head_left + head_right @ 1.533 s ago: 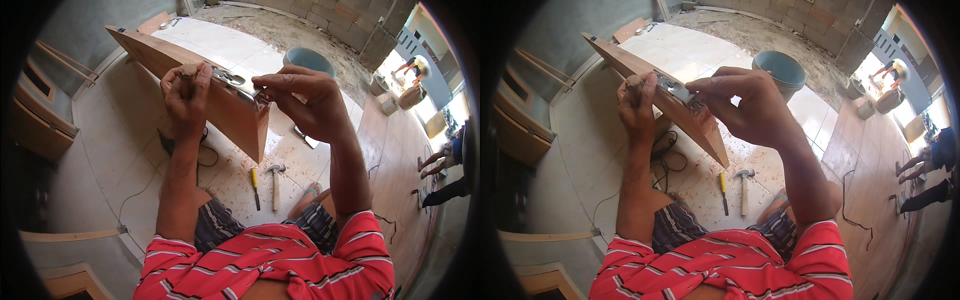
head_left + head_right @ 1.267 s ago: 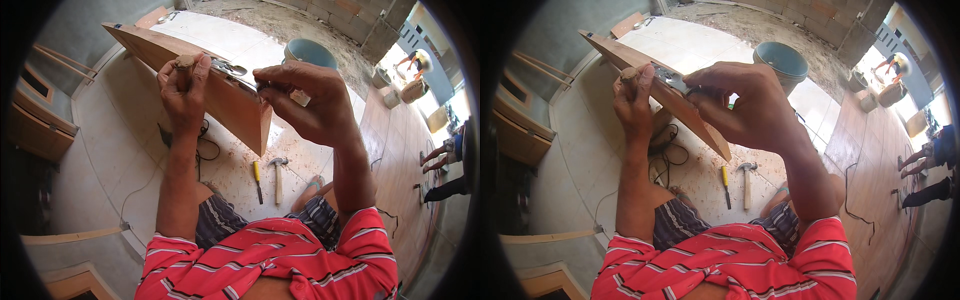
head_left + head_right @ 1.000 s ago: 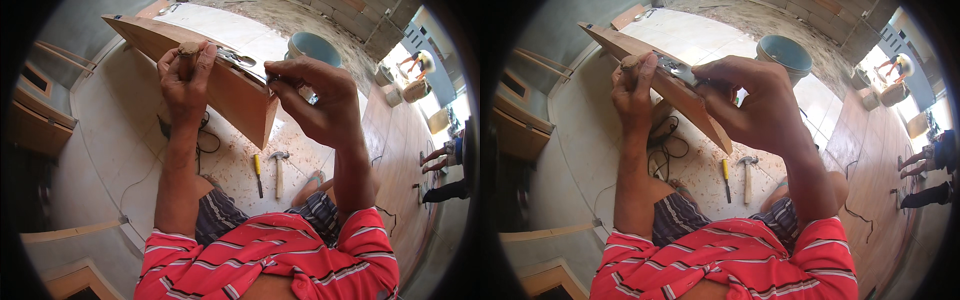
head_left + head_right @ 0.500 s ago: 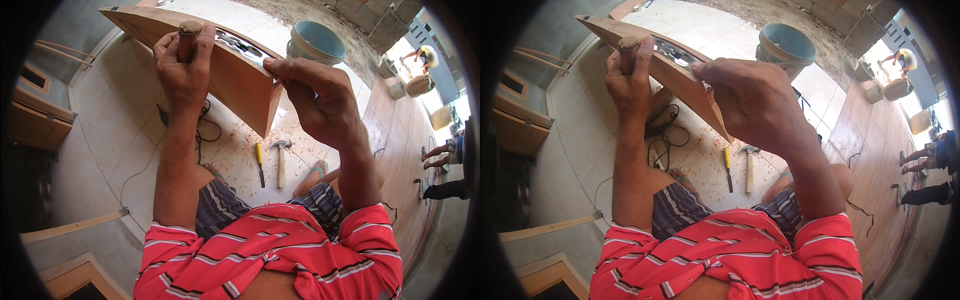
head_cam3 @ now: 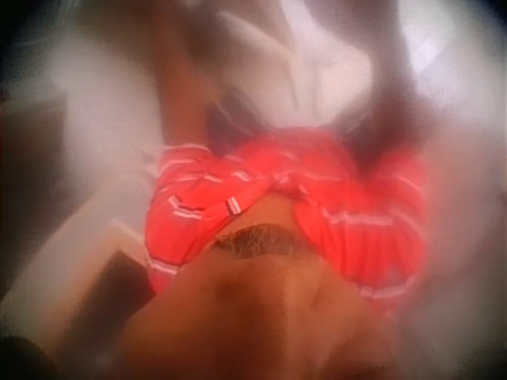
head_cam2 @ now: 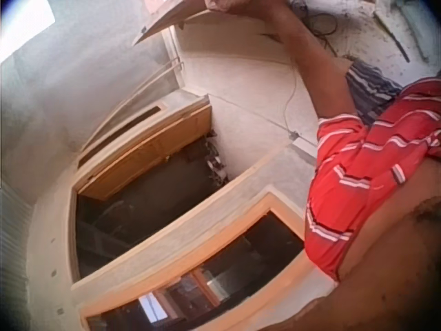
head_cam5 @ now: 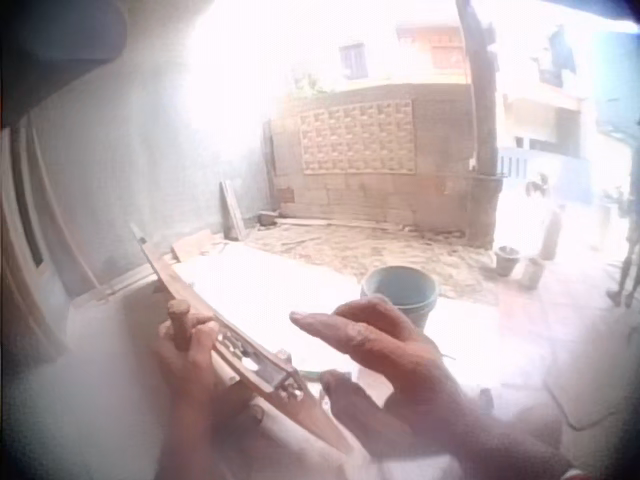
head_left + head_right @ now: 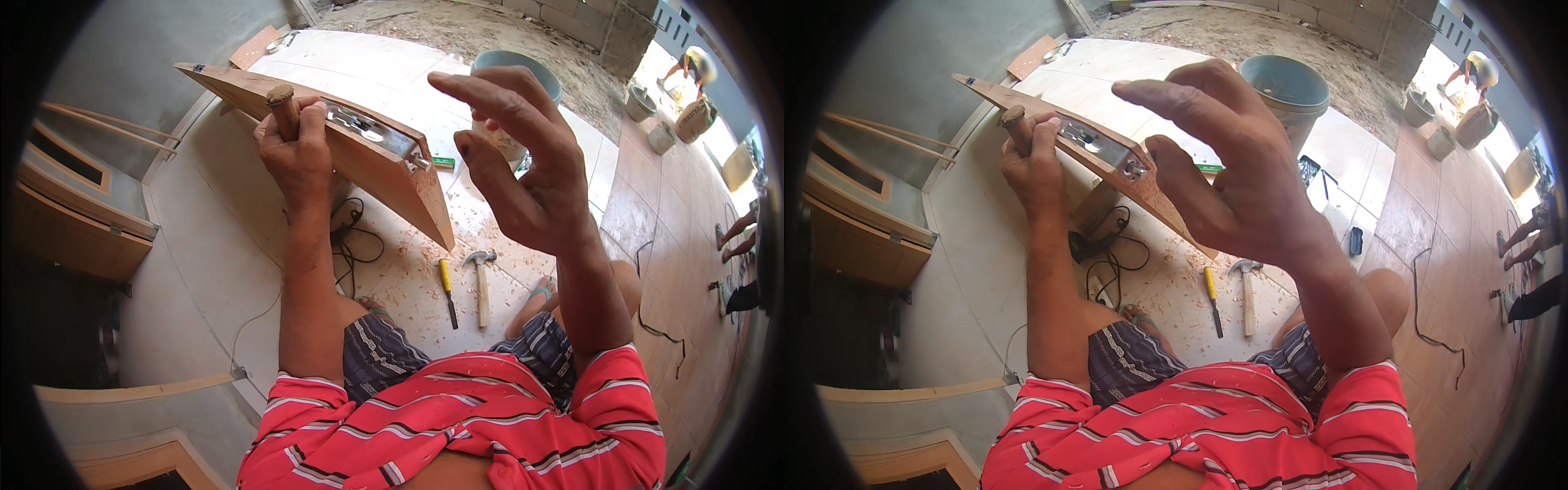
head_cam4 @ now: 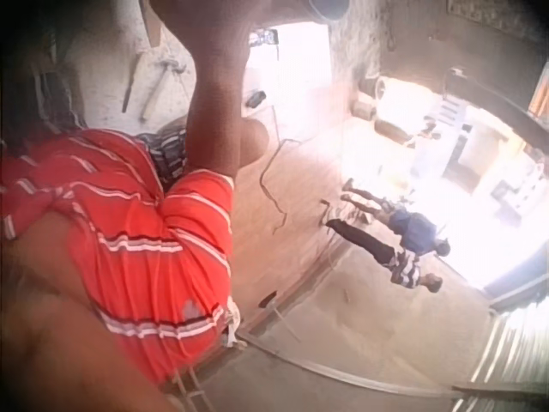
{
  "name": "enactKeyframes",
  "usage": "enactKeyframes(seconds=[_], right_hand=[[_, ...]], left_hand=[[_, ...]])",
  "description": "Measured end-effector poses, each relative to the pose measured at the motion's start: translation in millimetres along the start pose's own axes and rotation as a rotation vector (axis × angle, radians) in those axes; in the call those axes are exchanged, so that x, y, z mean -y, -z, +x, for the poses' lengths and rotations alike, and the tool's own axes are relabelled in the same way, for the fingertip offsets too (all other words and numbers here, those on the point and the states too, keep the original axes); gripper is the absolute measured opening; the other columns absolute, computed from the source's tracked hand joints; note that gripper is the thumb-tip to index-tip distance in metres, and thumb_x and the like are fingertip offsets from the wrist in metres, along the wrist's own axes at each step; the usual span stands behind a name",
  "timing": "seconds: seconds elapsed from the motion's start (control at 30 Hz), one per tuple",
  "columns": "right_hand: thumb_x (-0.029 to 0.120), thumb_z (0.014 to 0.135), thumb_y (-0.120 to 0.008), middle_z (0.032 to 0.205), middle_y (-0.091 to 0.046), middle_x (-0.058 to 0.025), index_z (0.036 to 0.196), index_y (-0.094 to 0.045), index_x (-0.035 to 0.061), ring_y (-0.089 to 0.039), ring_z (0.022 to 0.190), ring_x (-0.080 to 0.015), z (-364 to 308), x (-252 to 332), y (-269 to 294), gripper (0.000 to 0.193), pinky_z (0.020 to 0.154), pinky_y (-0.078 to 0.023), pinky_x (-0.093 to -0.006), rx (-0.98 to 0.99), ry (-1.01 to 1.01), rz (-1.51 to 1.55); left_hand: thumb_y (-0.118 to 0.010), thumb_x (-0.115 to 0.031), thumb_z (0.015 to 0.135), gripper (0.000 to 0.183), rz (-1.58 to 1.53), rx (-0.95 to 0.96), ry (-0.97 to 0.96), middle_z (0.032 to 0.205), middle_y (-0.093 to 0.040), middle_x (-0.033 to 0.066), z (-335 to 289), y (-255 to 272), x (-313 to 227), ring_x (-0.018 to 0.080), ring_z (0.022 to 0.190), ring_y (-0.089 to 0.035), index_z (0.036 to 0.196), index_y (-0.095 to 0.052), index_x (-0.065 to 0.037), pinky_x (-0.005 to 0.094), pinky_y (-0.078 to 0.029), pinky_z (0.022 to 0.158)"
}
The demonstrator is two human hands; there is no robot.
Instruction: The person installs a metal door handle plate onto a wooden door. They first use a hammer and chisel to adjust the wood, then use a power drill to secure the plate with screws.
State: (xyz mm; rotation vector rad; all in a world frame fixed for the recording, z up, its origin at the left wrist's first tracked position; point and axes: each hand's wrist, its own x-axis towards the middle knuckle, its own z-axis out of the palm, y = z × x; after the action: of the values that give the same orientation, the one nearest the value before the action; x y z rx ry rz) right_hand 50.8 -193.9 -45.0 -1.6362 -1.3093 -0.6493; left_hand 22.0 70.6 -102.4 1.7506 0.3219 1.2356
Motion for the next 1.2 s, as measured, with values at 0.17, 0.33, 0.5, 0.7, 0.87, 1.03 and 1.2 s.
enactKeyframes(seconds=[0.17, 0.33, 0.5, 0.7, 0.87, 1.03, 1.2], right_hand=[[0.004, 0.094, -0.072, 0.112, -0.068, -0.0146, 0.123, -0.077, 0.0091, -0.068, 0.104, -0.0268, 1, -4, -12, 0.030, 0.089, -0.054, -0.0373, -0.016, -0.149, 0.126], [0.002, 0.095, -0.072, 0.114, -0.069, -0.0122, 0.119, -0.078, 0.0063, -0.068, 0.102, -0.0237, 11, -3, -16, 0.025, 0.088, -0.055, -0.0365, 0.070, -0.239, 0.203], [0.008, 0.095, -0.075, 0.117, -0.069, -0.0099, 0.122, -0.077, 0.0087, -0.067, 0.107, -0.0245, 51, -26, -28, 0.027, 0.091, -0.054, -0.0394, 0.358, -0.185, 0.120], [0.032, 0.091, -0.084, 0.133, -0.067, -0.0092, 0.146, -0.066, 0.0256, -0.062, 0.119, -0.0245, 96, -44, -39, 0.059, 0.099, -0.052, -0.0442, 0.819, -0.321, 0.152], [0.029, 0.090, -0.084, 0.123, -0.067, -0.0089, 0.155, -0.055, 0.0310, -0.065, 0.113, -0.0231, 126, -35, -38, 0.071, 0.093, -0.056, -0.0428, 1.096, -0.319, -0.069], [0.023, 0.087, -0.085, 0.123, -0.068, -0.0190, 0.146, -0.059, 0.0216, -0.068, 0.116, -0.0327, 141, -37, -51, 0.064, 0.095, -0.056, -0.0455, 1.172, -0.137, -0.120], [0.019, 0.087, -0.084, 0.122, -0.070, -0.0232, 0.142, -0.054, 0.0162, -0.070, 0.116, -0.0375, 150, -27, -56, 0.063, 0.095, -0.055, -0.0493, 1.245, -0.194, -0.164]], left_hand=[[-0.071, -0.011, 0.091, 0.043, -0.367, -0.048, 0.151, 0.120, -0.054, 0.0123, -4, -6, -2, 0.0211, 0.109, -0.058, 0.129, -0.056, 0.000, 0.0359, -0.048, 0.104], [-0.073, -0.001, 0.083, 0.060, -0.672, -0.104, 0.406, 0.120, -0.051, 0.0105, 4, -5, -2, 0.0192, 0.112, -0.055, 0.135, -0.043, -0.001, 0.0338, -0.048, 0.103], [-0.071, -0.002, 0.083, 0.062, -0.635, -0.104, 0.370, 0.123, -0.051, 0.0109, 8, -8, 8, 0.0172, 0.110, -0.054, 0.139, -0.043, -0.001, 0.0335, -0.047, 0.100], [-0.067, -0.005, 0.088, 0.058, -0.548, -0.044, 0.276, 0.131, -0.047, 0.0150, 2, -2, 0, 0.0232, 0.123, -0.051, 0.141, -0.043, 0.000, 0.0368, -0.045, 0.108], [-0.066, -0.007, 0.088, 0.058, -0.542, -0.054, 0.246, 0.134, -0.047, 0.0152, -2, -6, -6, 0.0243, 0.124, -0.052, 0.141, -0.043, 0.001, 0.0361, -0.046, 0.107], [-0.065, -0.008, 0.089, 0.055, -0.469, -0.065, 0.188, 0.130, -0.049, 0.0153, 1, -6, 5, 0.0235, 0.120, -0.054, 0.139, -0.044, 0.001, 0.0354, -0.048, 0.103], [-0.063, -0.010, 0.090, 0.051, -0.396, -0.054, 0.180, 0.124, -0.053, 0.0142, 1, -5, 7, 0.0209, 0.110, -0.057, 0.137, -0.048, 0.000, 0.0342, -0.051, 0.097]])
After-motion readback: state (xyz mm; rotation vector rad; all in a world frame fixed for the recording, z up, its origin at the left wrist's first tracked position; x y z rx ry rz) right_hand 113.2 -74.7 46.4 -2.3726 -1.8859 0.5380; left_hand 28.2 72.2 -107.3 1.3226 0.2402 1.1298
